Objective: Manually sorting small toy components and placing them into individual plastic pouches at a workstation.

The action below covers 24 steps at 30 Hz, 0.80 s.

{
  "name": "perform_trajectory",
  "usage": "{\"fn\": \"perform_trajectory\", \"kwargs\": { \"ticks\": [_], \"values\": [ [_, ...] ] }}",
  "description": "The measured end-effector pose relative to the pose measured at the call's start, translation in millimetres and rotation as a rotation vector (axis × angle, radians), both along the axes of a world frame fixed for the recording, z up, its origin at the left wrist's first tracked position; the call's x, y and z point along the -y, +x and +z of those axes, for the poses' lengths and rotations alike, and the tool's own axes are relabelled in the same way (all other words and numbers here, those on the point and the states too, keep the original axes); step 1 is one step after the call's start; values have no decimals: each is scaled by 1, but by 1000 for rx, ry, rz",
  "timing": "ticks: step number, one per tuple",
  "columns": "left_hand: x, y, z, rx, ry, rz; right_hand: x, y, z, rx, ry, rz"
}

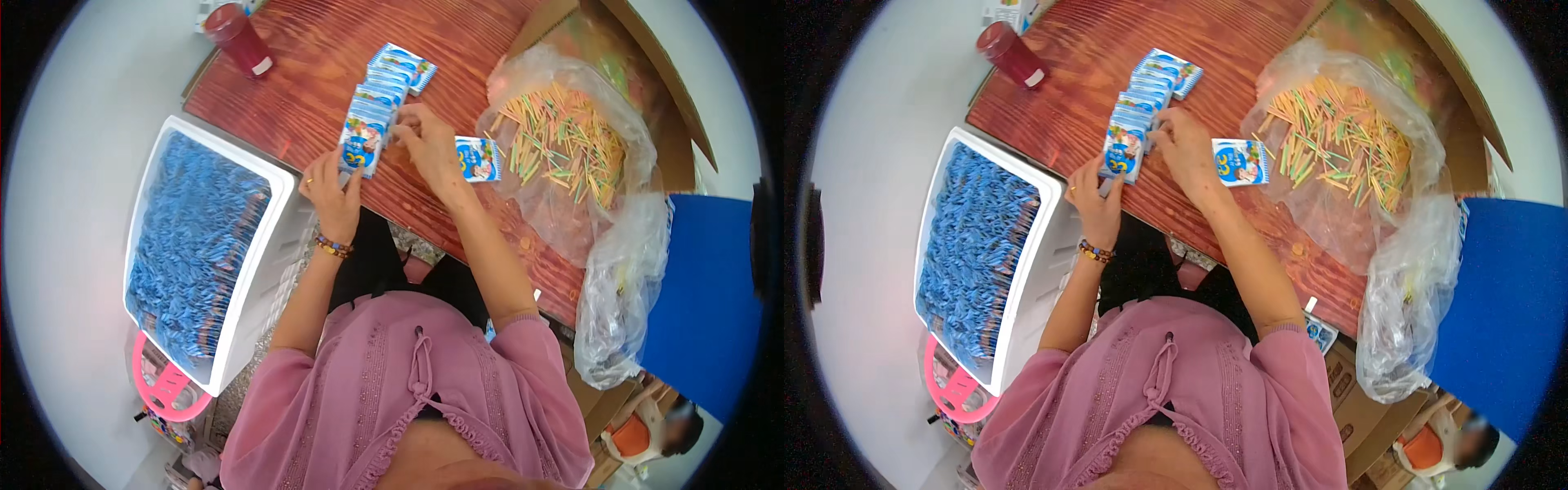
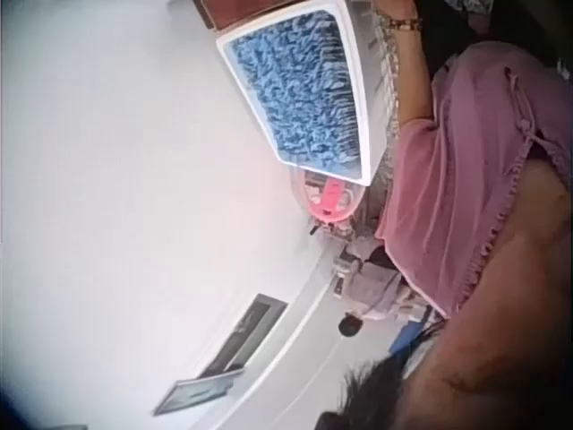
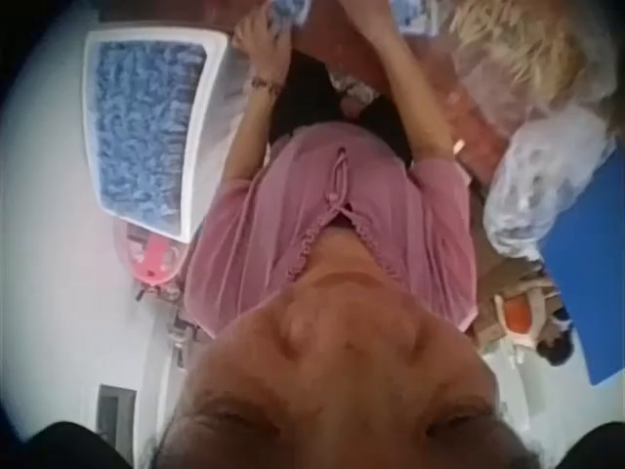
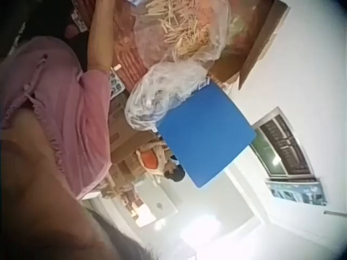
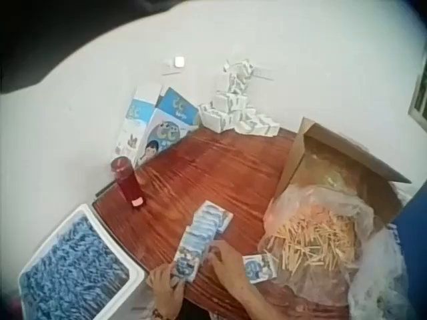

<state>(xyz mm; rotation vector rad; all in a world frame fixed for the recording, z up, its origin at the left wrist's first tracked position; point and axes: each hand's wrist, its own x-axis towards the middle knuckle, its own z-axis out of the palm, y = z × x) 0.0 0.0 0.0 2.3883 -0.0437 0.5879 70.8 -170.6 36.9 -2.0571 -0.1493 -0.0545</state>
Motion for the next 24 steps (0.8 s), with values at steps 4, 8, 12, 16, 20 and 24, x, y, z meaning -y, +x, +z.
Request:
{"fn": "perform_trajectory", "kwargs": {
  "ticks": [4, 8, 12, 16, 20, 24],
  "values": [
    [14, 12, 15, 132, -11, 1, 56, -16, -4, 199, -51, -166],
    [75, 23, 23, 18, -214, -331, 98, -46, 0, 40, 87, -440],
    [117, 47, 20, -77, -44, -294, 121, -62, -11, -5, -45, -503],
    [121, 60, 9, -81, 59, -263, 116, -72, -6, 49, -298, -425],
    [120, 68, 4, 30, 40, -300, 113, -71, -5, -10, -291, -484],
    [116, 73, 12, 230, -6, -383, 115, -69, -8, -8, -283, -434]
  ]
}}
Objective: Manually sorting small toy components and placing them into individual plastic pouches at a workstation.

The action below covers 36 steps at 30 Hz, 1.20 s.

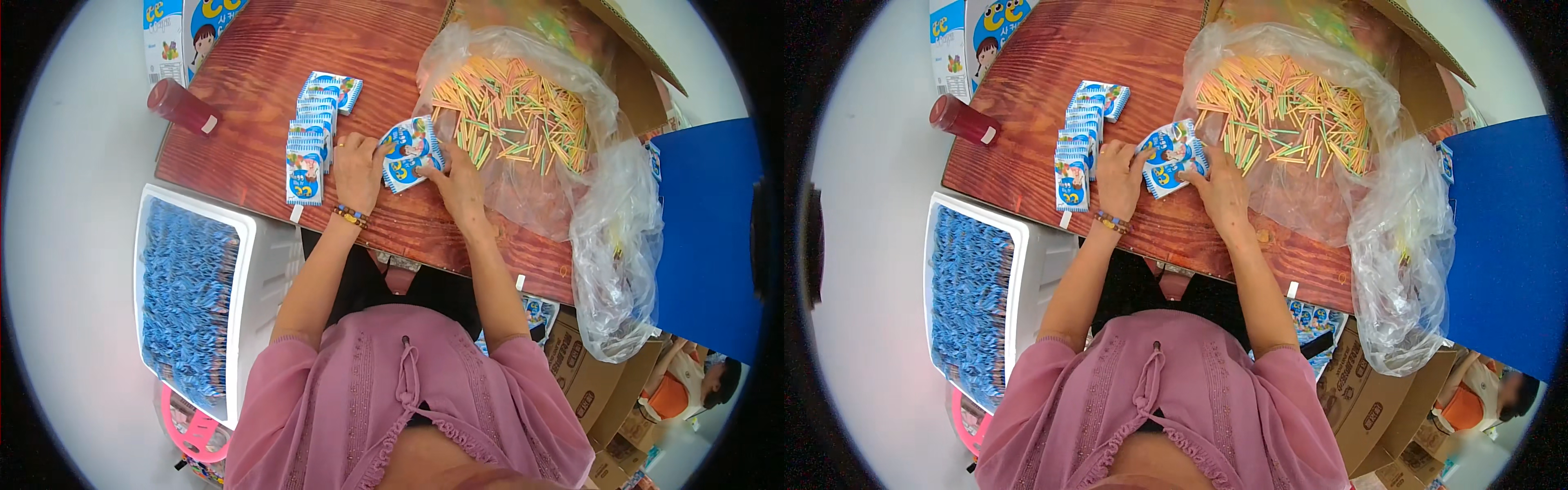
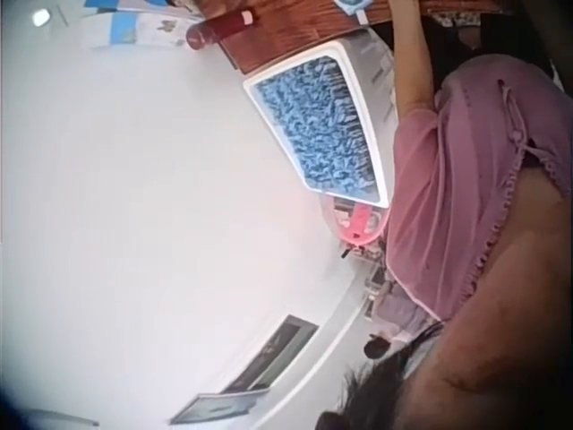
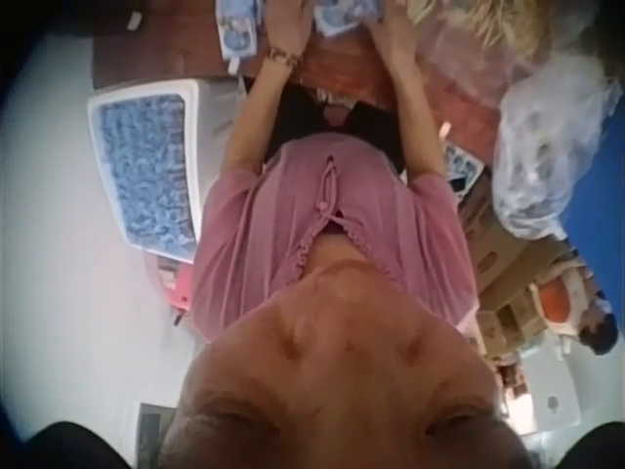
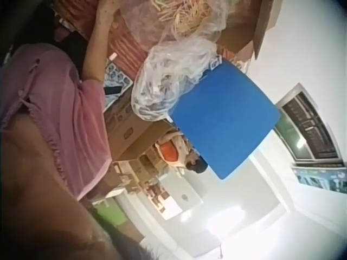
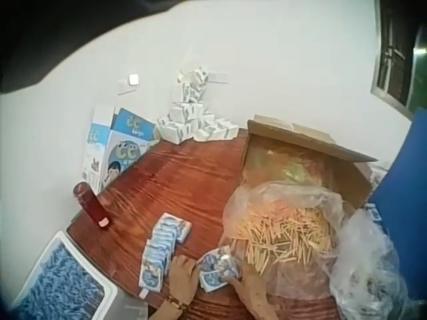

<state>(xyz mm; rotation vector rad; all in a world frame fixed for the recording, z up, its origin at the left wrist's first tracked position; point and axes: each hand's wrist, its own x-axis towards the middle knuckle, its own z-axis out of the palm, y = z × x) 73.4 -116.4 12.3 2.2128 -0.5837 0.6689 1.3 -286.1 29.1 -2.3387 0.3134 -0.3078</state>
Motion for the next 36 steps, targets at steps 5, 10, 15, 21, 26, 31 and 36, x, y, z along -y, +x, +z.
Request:
{"fn": "perform_trajectory", "kwargs": {
  "ticks": [5, 10, 15, 21, 26, 31, 36],
  "values": [
    [-6, -5, 14, -268, -429, -87, 1, -2, 1, -8, -31, -10],
    [-13, -27, 29, -777, -851, -257, 16, -5, 18, -18, 896, -17],
    [-10, -40, 38, -942, -1073, -368, 14, 1, 32, 21, 889, 279],
    [-11, -49, 38, -988, -1163, -358, 9, 0, 26, 22, 1038, 398],
    [-14, -54, 34, -976, -1169, -369, 4, 5, 30, -99, 950, 400],
    [-15, -57, 31, -869, -1103, -279, 4, -1, 35, -124, 761, 366],
    [-7, -62, 35, -796, -1099, -245, 3, -2, 26, -97, 749, 292]
  ]
}}
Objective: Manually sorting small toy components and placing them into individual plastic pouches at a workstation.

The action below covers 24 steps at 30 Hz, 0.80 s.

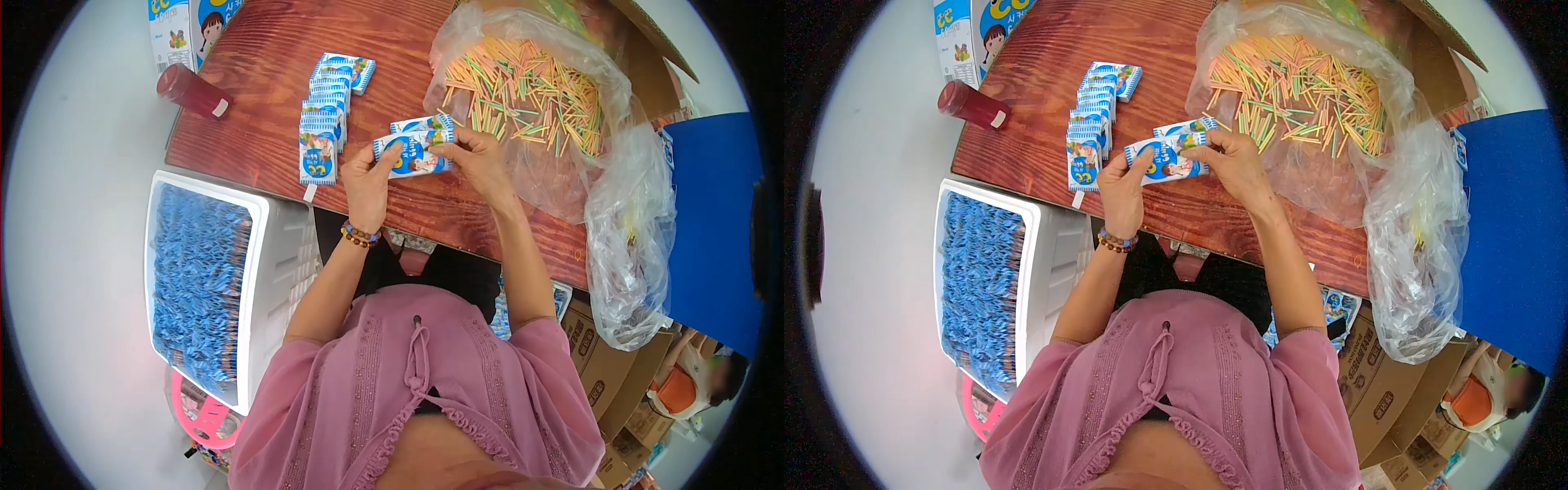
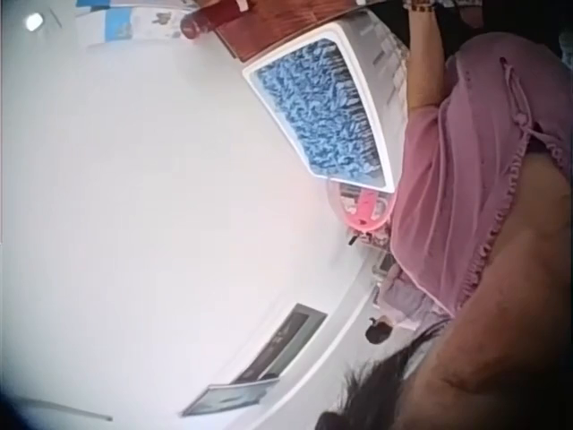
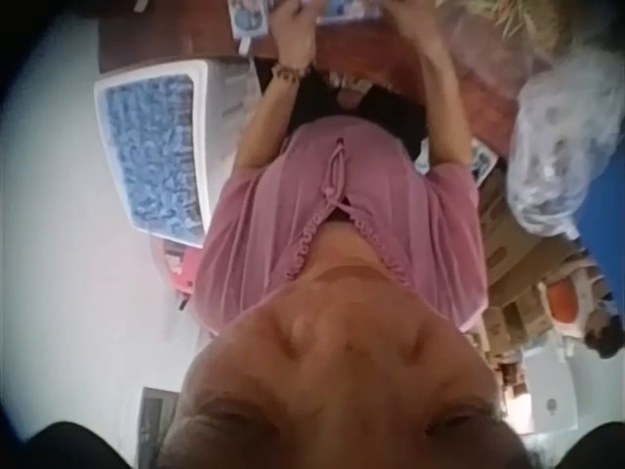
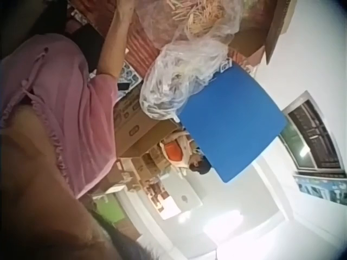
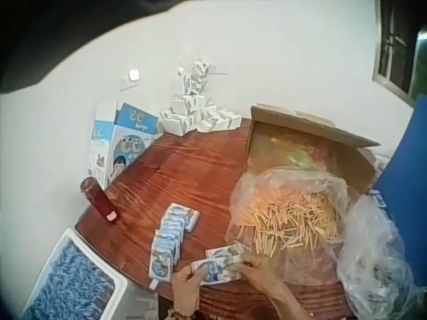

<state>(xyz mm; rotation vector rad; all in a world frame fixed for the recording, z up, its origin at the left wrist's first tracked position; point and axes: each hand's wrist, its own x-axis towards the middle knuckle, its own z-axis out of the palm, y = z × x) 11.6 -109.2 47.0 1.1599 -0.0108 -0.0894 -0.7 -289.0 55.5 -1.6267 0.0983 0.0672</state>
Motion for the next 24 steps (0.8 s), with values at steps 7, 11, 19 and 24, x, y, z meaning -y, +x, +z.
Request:
{"fn": "perform_trajectory", "kwargs": {
  "ticks": [7, 11, 19, 24],
  "values": [
    [-4, -1, -12, -67, -76, 18, -1, -3, 5, 28, -60, 20],
    [-8, 2, -15, -157, -217, -31, 5, -7, 9, 209, 240, -42],
    [-4, -3, -9, -232, -247, -142, 4, -12, 19, 460, -319, 206],
    [1, -8, -12, -289, -326, -197, 2, -17, 12, 489, -169, 284]
  ]
}}
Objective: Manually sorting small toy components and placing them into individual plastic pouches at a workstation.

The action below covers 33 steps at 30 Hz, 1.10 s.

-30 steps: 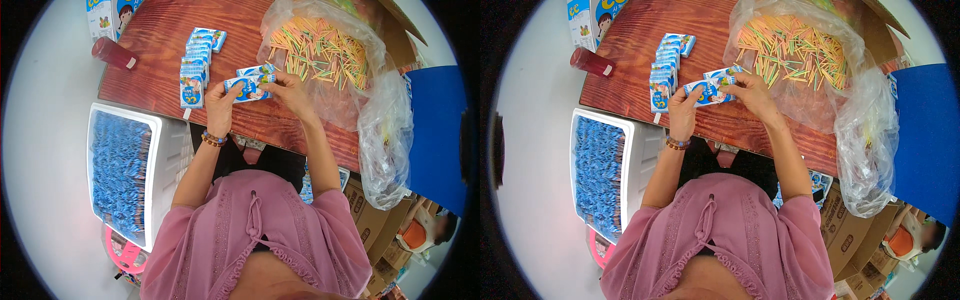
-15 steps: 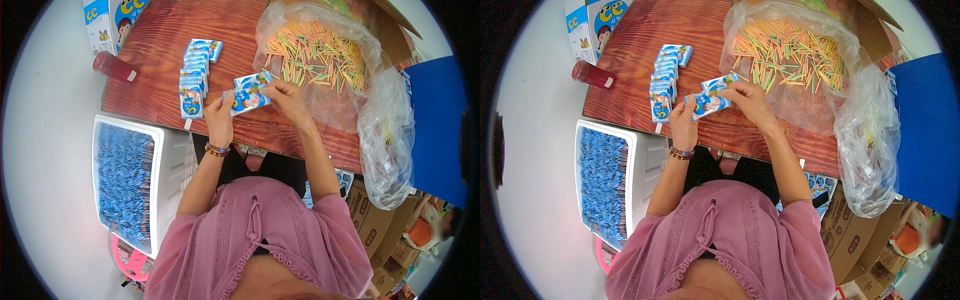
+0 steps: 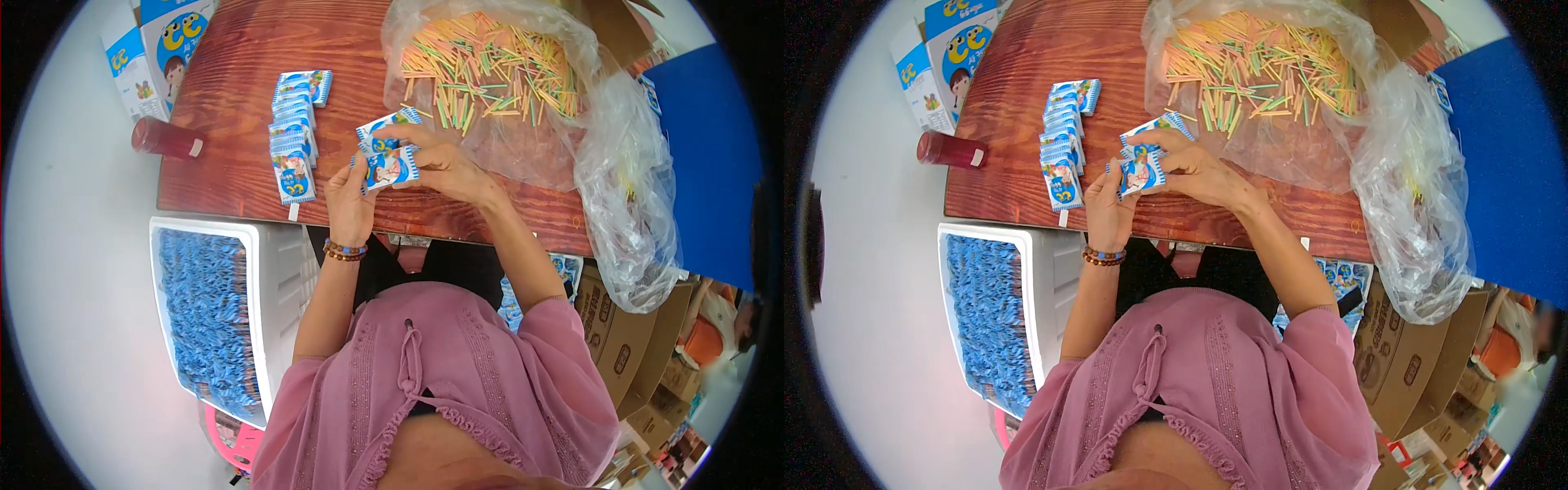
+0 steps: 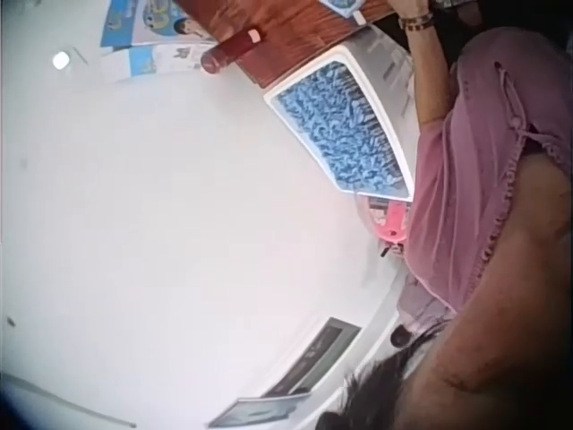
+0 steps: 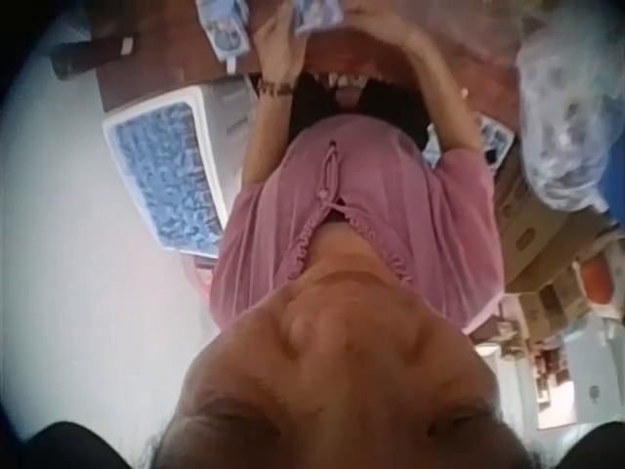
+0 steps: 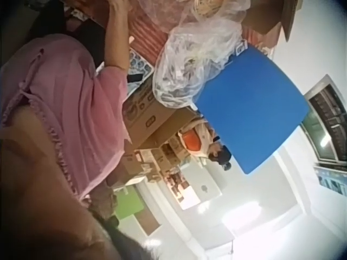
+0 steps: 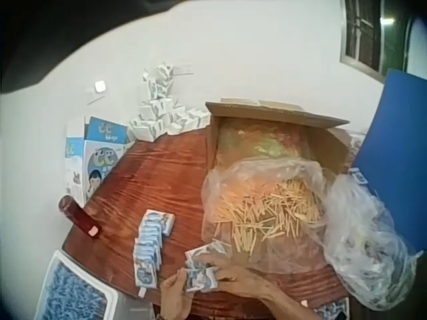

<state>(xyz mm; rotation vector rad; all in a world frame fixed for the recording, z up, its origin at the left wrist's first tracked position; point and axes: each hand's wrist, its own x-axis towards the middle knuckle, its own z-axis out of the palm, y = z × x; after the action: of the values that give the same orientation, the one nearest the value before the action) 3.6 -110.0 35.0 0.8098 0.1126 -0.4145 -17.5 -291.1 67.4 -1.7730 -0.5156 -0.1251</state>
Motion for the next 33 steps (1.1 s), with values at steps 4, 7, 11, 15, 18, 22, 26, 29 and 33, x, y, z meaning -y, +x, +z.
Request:
{"fn": "perform_trajectory", "kwargs": {
  "ticks": [4, 7, 11, 15, 18, 22, 26, 29, 33],
  "values": [
    [-1, -4, -5, 17, 94, 54, 9, -2, 2, -28, -44, 17],
    [-3, -7, -8, 21, 161, 98, 46, -4, 4, -467, 182, -8],
    [-19, -11, -29, 72, 240, 90, 123, 31, -15, 188, -801, -333],
    [-27, -13, -35, 74, 239, 111, 124, 58, -12, 236, -1025, -111],
    [-30, -14, -30, 52, 197, 122, 119, 69, -10, 178, -1197, 54],
    [-34, -12, -33, 21, 160, 93, 120, 70, -7, 222, -1251, 128],
    [-32, -12, -36, 11, 121, 104, 119, 81, -13, 255, -1242, 215],
    [-35, -13, -37, 14, 129, 99, 113, 82, -16, 153, -1239, 239],
    [-35, -11, -36, 27, 120, 82, 113, 83, -20, 316, -1220, 174]
  ]
}}
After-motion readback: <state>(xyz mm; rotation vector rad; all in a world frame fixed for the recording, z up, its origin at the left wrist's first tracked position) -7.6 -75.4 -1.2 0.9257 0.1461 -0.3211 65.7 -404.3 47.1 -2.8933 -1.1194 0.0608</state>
